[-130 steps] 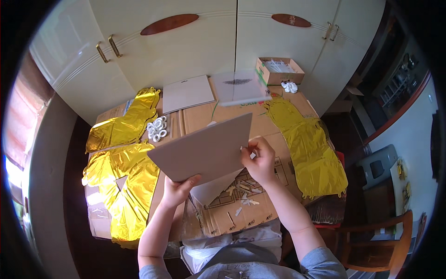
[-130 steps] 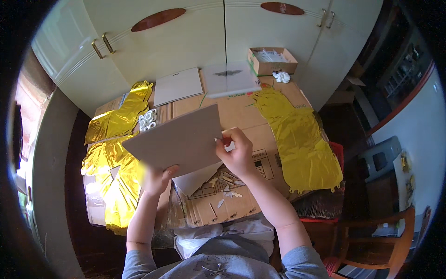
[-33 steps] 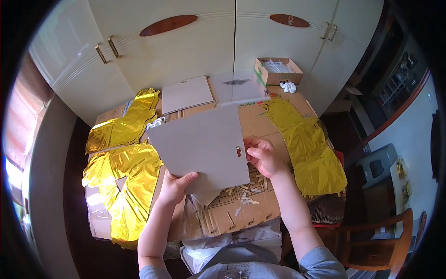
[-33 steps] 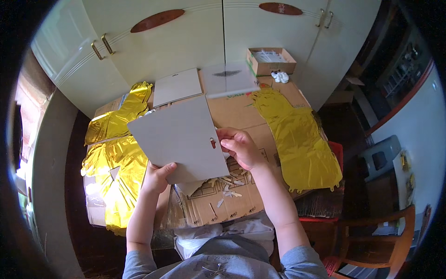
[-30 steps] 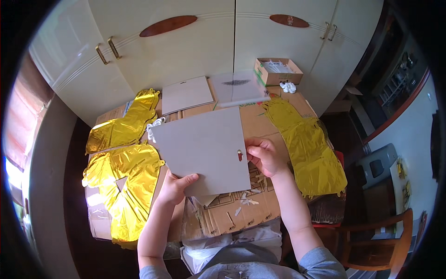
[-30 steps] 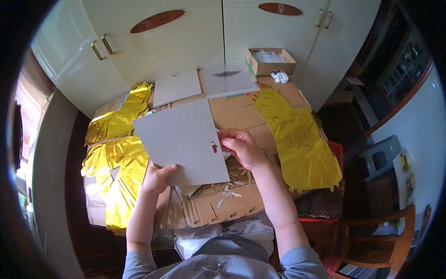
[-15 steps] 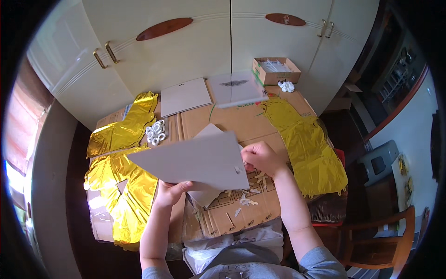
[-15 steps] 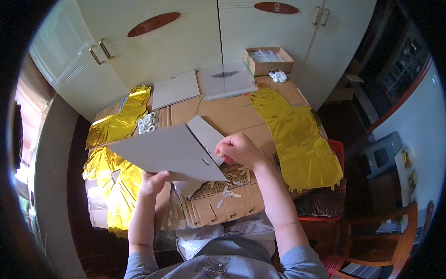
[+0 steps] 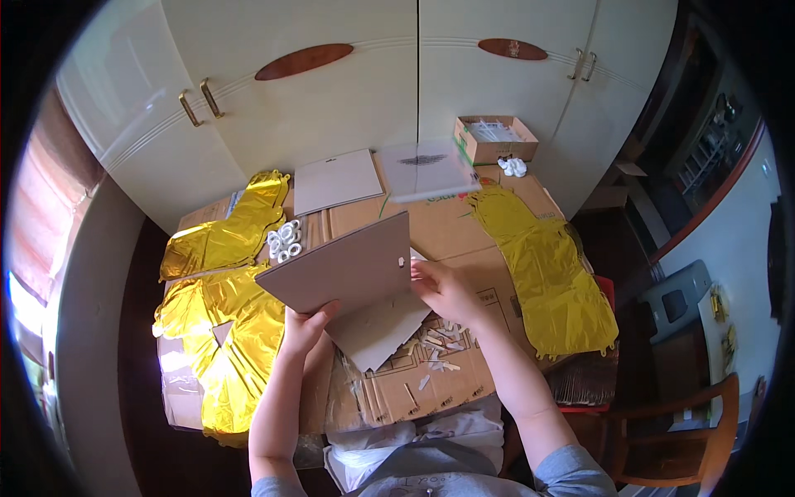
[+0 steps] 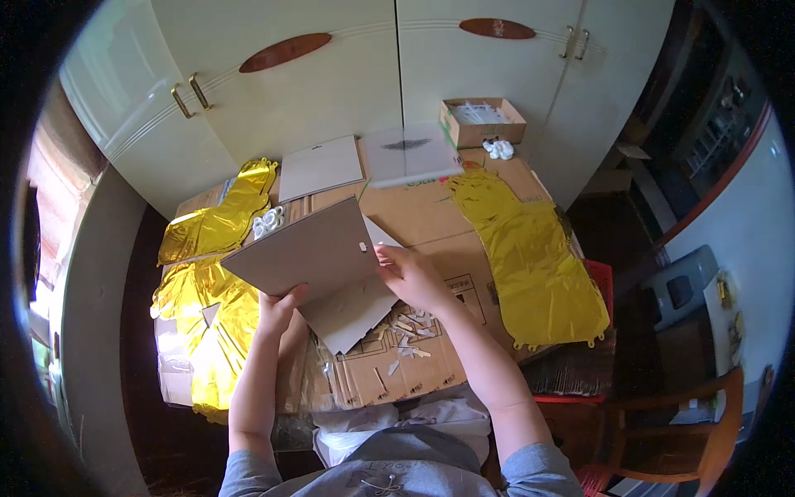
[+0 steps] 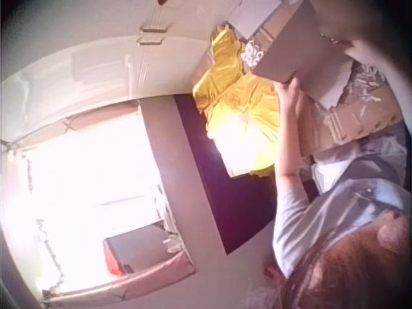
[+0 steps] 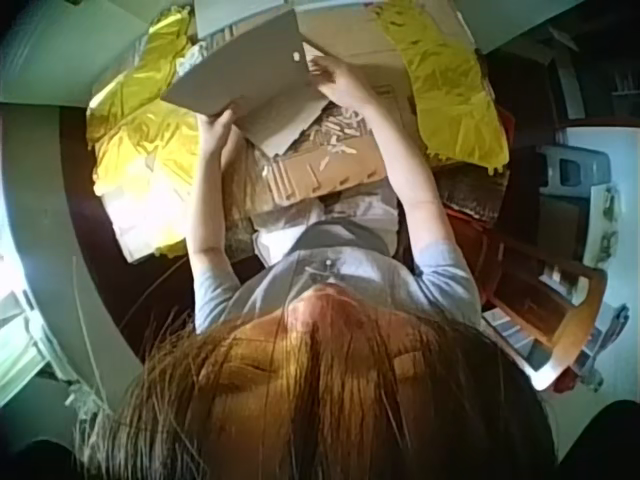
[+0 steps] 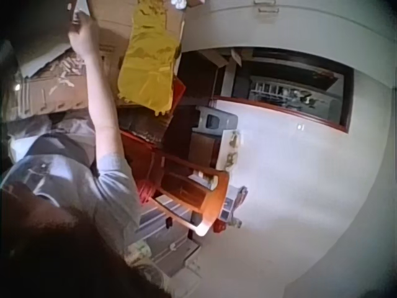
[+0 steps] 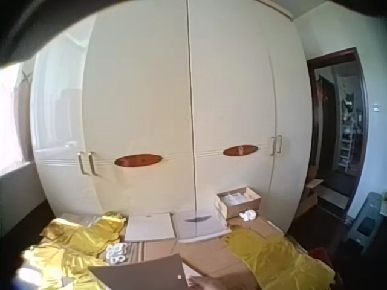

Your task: Assemble cardboard signage and small components on a table.

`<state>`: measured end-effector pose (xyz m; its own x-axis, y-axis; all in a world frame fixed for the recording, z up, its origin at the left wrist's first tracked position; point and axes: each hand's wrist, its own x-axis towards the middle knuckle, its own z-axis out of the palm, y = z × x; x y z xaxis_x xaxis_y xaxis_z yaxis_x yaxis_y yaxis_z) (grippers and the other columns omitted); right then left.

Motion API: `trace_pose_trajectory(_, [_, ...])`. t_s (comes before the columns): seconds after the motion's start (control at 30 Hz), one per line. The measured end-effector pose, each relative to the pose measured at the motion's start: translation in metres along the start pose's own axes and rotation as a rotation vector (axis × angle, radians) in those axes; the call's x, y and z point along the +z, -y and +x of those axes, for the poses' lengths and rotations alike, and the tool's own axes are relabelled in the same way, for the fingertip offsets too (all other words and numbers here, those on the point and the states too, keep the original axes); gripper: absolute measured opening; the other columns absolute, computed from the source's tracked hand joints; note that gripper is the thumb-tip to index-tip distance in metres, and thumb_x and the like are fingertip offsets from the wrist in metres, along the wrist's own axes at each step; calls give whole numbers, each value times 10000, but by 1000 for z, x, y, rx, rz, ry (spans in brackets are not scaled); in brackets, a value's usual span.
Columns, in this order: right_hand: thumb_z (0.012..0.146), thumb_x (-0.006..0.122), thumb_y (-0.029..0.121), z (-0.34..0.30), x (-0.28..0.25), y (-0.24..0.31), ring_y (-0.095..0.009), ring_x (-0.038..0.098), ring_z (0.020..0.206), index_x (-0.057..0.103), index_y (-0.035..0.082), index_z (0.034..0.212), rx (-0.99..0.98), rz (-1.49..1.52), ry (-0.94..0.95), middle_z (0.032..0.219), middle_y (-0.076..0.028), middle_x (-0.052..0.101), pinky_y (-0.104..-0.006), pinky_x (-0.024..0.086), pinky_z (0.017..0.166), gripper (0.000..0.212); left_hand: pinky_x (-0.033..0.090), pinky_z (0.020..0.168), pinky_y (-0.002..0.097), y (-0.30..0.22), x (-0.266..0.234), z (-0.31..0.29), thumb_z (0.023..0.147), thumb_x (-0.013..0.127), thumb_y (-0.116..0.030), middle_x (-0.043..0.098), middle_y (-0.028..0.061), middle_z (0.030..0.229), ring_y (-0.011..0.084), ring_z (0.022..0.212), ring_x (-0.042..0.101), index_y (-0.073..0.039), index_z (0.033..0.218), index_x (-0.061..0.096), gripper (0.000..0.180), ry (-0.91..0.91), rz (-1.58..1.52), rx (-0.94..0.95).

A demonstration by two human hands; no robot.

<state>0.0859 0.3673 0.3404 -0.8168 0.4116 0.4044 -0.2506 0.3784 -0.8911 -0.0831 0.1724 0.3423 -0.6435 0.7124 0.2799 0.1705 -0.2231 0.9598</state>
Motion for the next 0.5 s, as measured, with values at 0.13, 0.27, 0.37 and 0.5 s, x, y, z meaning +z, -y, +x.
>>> trace_pose_trajectory(0.13, [768, 563, 45, -2, -1, -13, -143, 625, 698, 583, 19, 938, 119, -191, -156, 807, -91, 637, -254, 495, 634, 173, 426, 651, 213, -4, 5, 0, 725, 603, 13, 582, -1, 804, 77, 729, 532, -2, 852, 590, 128, -39, -76, 0])
trace_pose_trajectory(0.27, [749, 581, 27, -3, -1, 9, -120, 622, 657, 610, 4, 850, 12, -244, -216, 732, -65, 638, -236, 498, 596, 108, 431, 707, 243, -10, 5, -3, 722, 615, 11, 584, 16, 848, 100, 785, 539, -7, 896, 575, 179, -44, -135, 7])
trace_pose_trajectory(0.37, [730, 591, -3, -3, 3, 11, -109, 624, 665, 615, -4, 835, -108, -138, -297, 732, -72, 638, -218, 496, 593, 108, 428, 727, 249, -8, 4, -3, 721, 612, 19, 583, 28, 871, 115, 808, 544, -16, 913, 567, 200, -73, -221, -6])
trace_pose_trajectory(0.5, [702, 602, -38, -4, 4, 20, -117, 630, 658, 614, -6, 822, -190, -120, -346, 732, -81, 638, -207, 501, 594, 125, 430, 742, 260, -13, 6, -2, 714, 618, 40, 584, 34, 889, 128, 830, 547, -25, 925, 565, 227, -140, -321, -26])
